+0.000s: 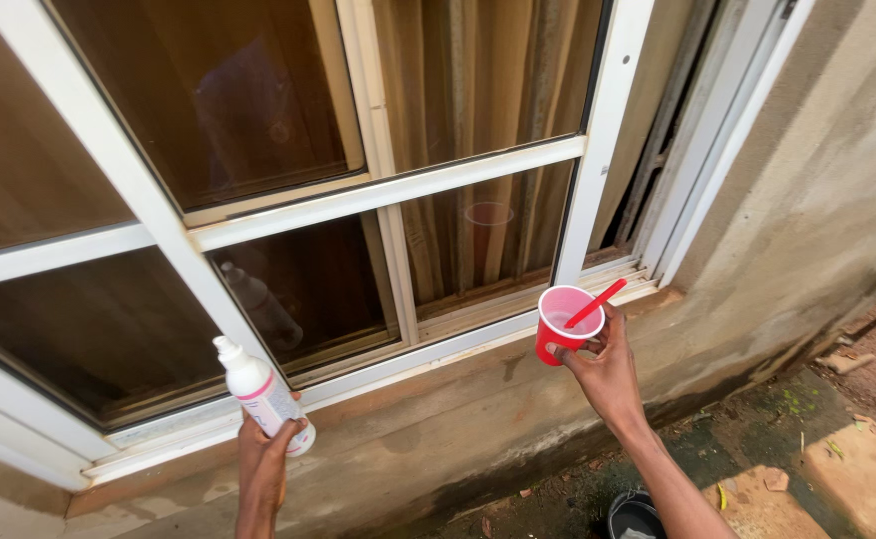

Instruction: The person sprays cleaning fluid onto a window pane and wipes the surface with a white cloth, dipping the cloth into a bucket of water to rinse it between wipes.

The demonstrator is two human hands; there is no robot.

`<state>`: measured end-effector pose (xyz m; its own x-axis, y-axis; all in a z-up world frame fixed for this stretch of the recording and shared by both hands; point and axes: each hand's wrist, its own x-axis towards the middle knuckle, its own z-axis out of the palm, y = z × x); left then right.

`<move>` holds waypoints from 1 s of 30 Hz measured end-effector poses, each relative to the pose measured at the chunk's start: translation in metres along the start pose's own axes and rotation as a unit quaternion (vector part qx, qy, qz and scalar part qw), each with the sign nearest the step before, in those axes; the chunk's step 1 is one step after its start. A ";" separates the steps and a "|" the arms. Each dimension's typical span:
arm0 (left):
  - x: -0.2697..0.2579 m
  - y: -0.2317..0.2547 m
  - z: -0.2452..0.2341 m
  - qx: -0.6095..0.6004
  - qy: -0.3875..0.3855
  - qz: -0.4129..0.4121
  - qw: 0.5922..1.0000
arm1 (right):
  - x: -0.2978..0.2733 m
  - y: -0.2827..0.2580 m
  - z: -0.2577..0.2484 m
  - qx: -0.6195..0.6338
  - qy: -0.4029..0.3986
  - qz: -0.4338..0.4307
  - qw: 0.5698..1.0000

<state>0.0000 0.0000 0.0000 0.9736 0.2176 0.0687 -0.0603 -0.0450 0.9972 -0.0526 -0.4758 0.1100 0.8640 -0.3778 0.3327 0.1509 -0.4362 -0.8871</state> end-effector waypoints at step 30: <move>-0.039 0.021 0.155 -0.039 -0.168 -0.072 0.982 | -0.042 0.023 -0.026 -0.019 -0.064 0.126 0.990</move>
<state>-0.0047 -0.1609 0.0138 0.9904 -0.1176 -0.0731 0.0784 0.0411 0.9961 -0.0976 -0.4910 0.0841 0.9260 -0.3730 0.0577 -0.0927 -0.3729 -0.9232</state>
